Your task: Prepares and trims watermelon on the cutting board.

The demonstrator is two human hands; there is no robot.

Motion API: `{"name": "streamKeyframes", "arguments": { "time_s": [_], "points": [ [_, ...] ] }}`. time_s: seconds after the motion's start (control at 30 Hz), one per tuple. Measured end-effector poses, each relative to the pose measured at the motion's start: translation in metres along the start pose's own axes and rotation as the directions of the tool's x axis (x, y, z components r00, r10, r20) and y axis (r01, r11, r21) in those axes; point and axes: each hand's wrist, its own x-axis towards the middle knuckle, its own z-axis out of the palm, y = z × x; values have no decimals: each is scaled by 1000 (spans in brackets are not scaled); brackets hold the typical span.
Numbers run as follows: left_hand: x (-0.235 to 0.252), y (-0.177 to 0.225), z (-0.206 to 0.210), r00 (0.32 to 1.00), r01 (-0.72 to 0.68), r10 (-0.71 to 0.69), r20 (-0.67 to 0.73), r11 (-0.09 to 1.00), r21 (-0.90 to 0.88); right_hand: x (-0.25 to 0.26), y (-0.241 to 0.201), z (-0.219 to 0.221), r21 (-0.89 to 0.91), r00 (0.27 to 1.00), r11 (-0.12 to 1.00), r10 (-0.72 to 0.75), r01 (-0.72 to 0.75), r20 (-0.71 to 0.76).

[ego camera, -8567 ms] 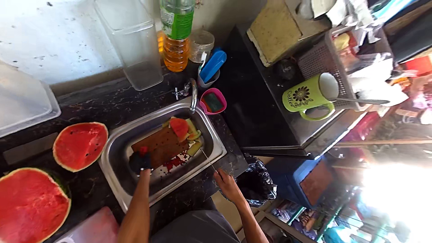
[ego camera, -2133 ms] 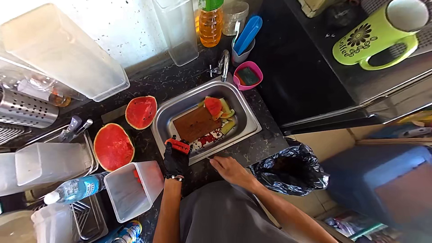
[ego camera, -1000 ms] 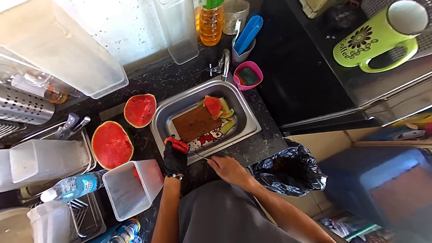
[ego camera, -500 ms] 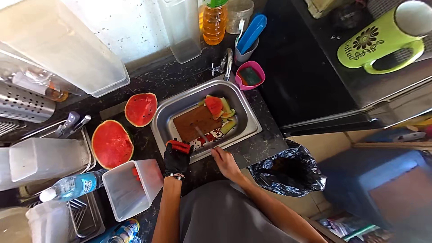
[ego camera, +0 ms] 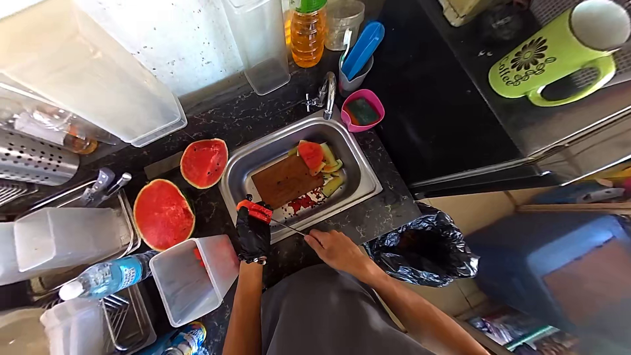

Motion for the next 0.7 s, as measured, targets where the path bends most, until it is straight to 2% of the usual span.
{"name": "streamKeyframes", "arguments": {
  "time_s": [0.03, 0.1, 0.17, 0.23, 0.3, 0.33, 0.37, 0.43, 0.5, 0.57, 0.6, 0.7],
  "points": [
    [-1, 2, -6, 999, 41, -41, -6, 999, -13, 0, -3, 0, -23, 1000, 1000, 8, -8, 0],
    [-27, 29, 31, 955, 200, -174, -240, 976, 89, 1, -7, 1, -52, 1000, 998, 23, -24, -21],
    [-67, 48, 53, 986, 141, -123, -109, 975, 174, 2, -8, 3, -71, 998, 997, 36, -40, -48],
    [-88, 73, 98, 970, 209, -169, -173, 944, 254, 5, -9, 8, -80, 994, 996, 29, -38, -106],
    [-65, 37, 67, 999, -8, 18, -44, 975, 220, 10, -7, 18, -103, 976, 995, -27, 5, -217],
    [-53, 30, 62, 991, 62, -44, -123, 987, 149, 13, -4, 23, -108, 958, 993, -65, 36, -280],
    [-42, 26, 49, 981, 146, -129, -142, 982, 117, 16, -1, 28, -94, 936, 993, -95, 66, -339],
    [-33, 18, 17, 970, 236, -227, -90, 965, 117, 23, 6, 30, 23, 902, 993, -94, 115, -422],
    [-27, 13, 4, 969, 238, -234, -81, 970, 51, 26, 13, 23, 225, 927, 970, -2, 93, -376],
    [-23, 14, 14, 967, 215, -220, -127, 975, -57, 27, 19, 6, 323, 981, 946, 96, -36, -169],
    [-23, 16, 20, 973, 191, -192, -126, 981, -21, 24, 19, -1, 272, 988, 961, 83, -46, -127],
    [-24, 21, 27, 983, 146, -138, -121, 988, 59, 6, 12, -8, 147, 996, 987, -51, 61, -75]
  ]
}}
